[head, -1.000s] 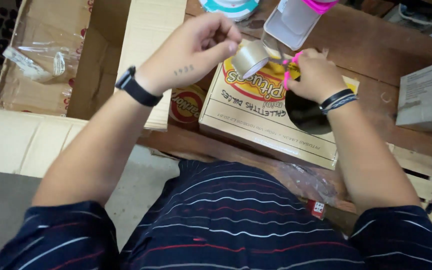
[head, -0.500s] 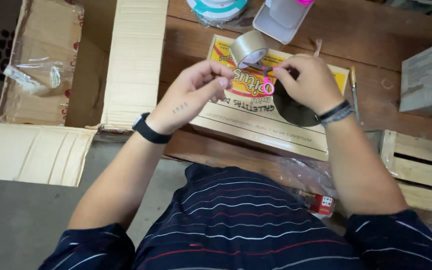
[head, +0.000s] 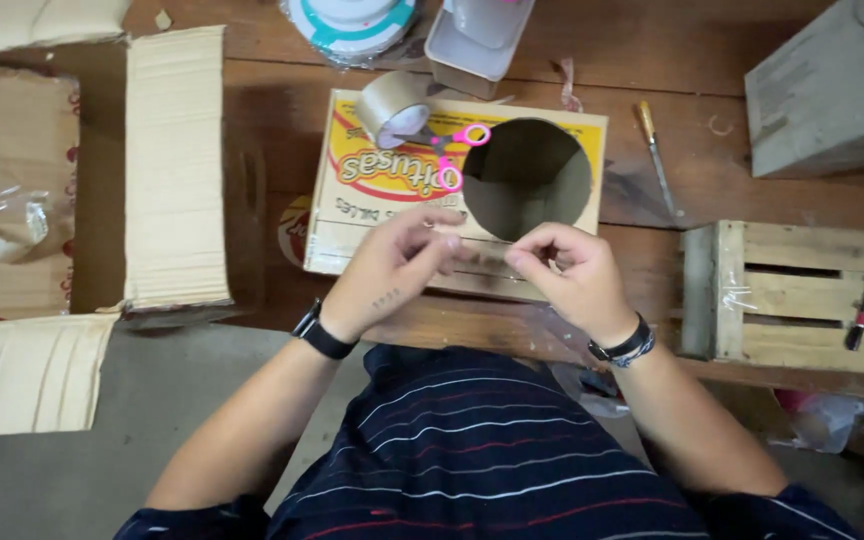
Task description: The person is reinforcing or smoothing the edges of a circular hole cut into a cardboard box by applying multiple small strips of packing tape around the circumference.
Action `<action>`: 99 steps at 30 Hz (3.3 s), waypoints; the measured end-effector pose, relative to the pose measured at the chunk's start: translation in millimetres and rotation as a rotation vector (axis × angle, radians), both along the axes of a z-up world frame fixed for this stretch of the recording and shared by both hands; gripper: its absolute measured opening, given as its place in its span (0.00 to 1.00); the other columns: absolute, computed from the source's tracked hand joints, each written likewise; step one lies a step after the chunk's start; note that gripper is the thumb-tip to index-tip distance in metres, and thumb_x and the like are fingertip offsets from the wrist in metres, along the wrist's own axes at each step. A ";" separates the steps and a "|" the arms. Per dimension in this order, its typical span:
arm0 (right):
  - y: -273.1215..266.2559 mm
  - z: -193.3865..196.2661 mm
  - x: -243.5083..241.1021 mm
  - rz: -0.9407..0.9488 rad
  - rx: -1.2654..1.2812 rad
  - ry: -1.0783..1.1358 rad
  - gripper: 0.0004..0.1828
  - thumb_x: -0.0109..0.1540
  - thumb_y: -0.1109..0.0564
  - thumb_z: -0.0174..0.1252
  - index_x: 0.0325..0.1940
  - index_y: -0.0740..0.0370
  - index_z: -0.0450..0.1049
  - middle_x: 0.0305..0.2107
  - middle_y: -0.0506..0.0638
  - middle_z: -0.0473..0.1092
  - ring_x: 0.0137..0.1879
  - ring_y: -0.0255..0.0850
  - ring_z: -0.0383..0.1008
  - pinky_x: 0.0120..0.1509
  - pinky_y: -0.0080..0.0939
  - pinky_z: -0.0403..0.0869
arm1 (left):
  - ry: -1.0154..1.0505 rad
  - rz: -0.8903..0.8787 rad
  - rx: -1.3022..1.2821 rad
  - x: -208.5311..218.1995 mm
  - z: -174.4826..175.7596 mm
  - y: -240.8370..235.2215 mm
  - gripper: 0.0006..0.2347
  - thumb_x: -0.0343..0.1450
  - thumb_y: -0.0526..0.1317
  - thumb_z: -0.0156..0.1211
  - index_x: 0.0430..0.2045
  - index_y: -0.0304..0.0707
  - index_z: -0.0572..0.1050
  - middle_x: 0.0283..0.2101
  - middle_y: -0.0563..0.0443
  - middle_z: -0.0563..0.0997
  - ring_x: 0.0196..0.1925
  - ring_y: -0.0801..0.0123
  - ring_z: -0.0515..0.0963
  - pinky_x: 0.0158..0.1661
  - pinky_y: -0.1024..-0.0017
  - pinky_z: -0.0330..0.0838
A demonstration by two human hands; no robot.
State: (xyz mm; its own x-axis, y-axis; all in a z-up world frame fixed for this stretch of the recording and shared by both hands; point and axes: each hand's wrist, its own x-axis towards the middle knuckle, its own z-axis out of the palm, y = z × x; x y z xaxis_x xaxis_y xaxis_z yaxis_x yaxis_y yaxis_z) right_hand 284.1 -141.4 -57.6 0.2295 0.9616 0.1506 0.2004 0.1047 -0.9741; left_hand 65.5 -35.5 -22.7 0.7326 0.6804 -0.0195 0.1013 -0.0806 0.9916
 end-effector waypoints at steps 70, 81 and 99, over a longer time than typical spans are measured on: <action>52.7 -52.6 71.7 -0.019 0.056 -0.239 0.05 0.61 0.65 0.65 0.34 0.61 0.76 0.28 0.49 0.73 0.29 0.35 0.67 0.36 0.34 0.66 | 0.601 0.047 1.201 197.7 -125.6 173.1 0.16 0.71 0.54 0.64 0.29 0.42 0.72 0.31 0.48 0.77 0.24 0.46 0.79 0.18 0.50 0.70; 48.3 -55.0 67.9 -0.011 0.023 -0.224 0.05 0.62 0.66 0.65 0.34 0.61 0.76 0.29 0.48 0.72 0.30 0.33 0.66 0.36 0.32 0.65 | 0.270 -0.377 1.262 239.9 -123.4 167.3 0.14 0.71 0.51 0.65 0.41 0.46 0.72 0.39 0.50 0.79 0.41 0.53 0.80 0.30 0.56 0.74; 44.0 -59.8 66.3 0.003 -0.003 -0.247 0.05 0.62 0.65 0.65 0.34 0.60 0.77 0.29 0.46 0.72 0.33 0.32 0.65 0.38 0.31 0.65 | 0.189 -0.145 0.883 217.7 -120.3 172.7 0.03 0.64 0.33 0.61 0.28 0.43 0.77 0.33 0.47 0.76 0.31 0.50 0.78 0.28 0.55 0.69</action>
State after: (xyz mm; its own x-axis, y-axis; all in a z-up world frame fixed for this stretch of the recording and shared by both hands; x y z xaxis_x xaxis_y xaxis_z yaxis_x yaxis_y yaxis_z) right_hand 350.5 -97.4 -117.4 0.1831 0.9628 0.1986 0.4324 0.1025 -0.8958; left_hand 283.2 137.2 -142.9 0.8495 0.4065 0.3362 0.1855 -0.8268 0.5310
